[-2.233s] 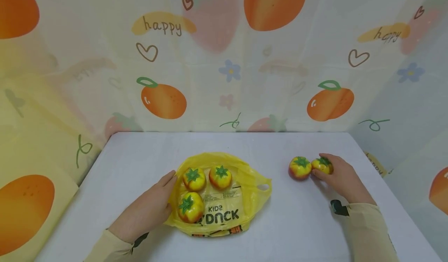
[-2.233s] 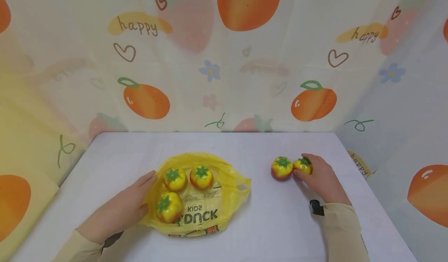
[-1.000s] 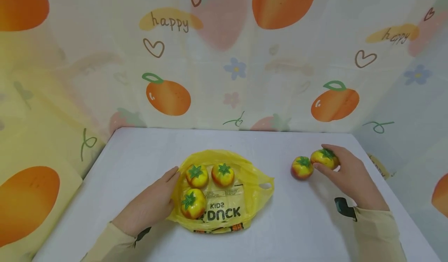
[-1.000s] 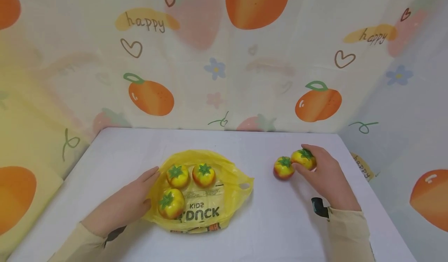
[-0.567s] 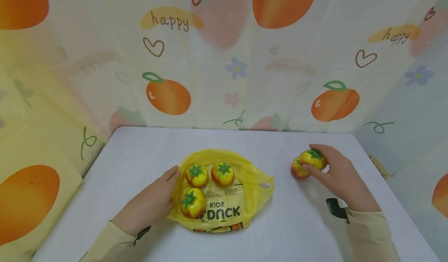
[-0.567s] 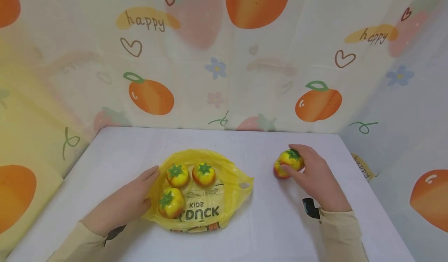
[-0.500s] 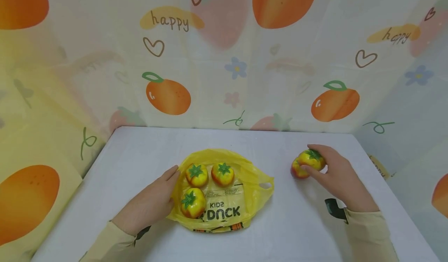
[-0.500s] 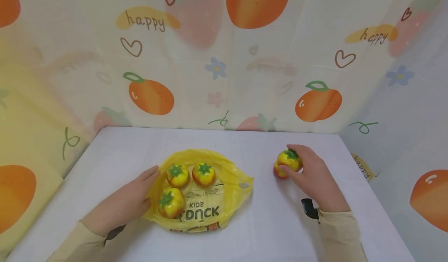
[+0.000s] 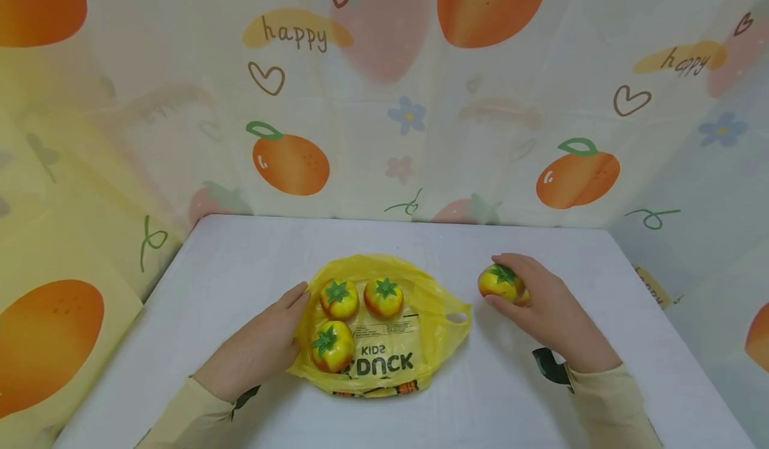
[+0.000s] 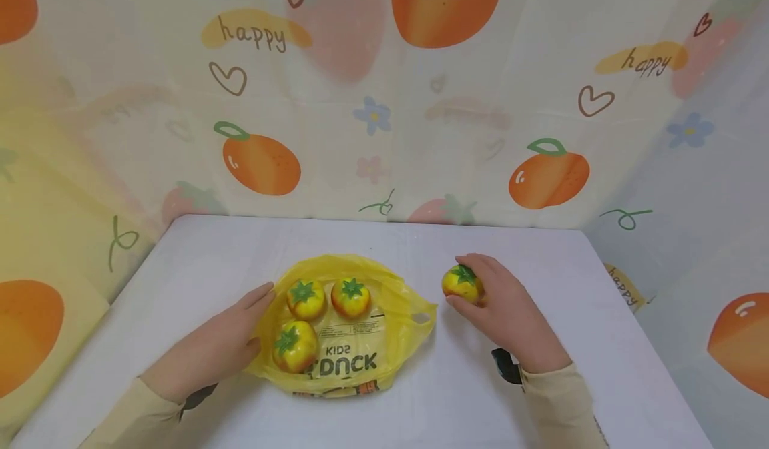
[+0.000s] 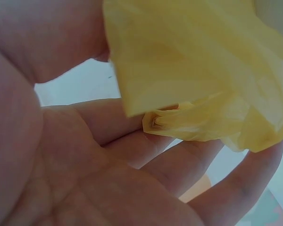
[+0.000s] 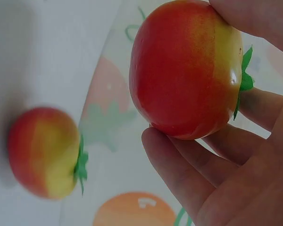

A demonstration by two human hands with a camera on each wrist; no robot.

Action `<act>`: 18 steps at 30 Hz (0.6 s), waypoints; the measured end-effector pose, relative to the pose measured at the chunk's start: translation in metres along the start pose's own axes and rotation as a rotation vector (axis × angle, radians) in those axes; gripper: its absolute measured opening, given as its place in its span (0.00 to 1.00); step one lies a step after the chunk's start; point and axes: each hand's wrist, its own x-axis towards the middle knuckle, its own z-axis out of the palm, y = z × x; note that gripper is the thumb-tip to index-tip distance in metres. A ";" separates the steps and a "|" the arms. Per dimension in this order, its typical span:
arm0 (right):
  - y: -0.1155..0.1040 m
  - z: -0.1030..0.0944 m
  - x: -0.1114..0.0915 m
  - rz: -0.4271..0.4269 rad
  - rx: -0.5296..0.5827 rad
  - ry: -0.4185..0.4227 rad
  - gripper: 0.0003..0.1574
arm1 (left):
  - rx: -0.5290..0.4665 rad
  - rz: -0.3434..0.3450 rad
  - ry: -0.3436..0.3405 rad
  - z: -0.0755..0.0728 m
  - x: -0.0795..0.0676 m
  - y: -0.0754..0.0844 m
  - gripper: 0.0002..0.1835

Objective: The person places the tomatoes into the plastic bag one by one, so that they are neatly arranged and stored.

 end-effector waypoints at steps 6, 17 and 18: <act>-0.016 0.017 0.001 -0.089 -0.013 -0.021 0.40 | 0.003 0.010 0.002 -0.001 0.000 0.002 0.36; -0.058 0.038 0.003 -0.131 -0.006 -0.095 0.40 | -0.011 0.001 -0.010 0.000 0.000 0.004 0.38; -0.062 0.040 0.004 -0.133 -0.002 -0.098 0.40 | -0.010 0.000 -0.009 -0.001 0.000 0.003 0.38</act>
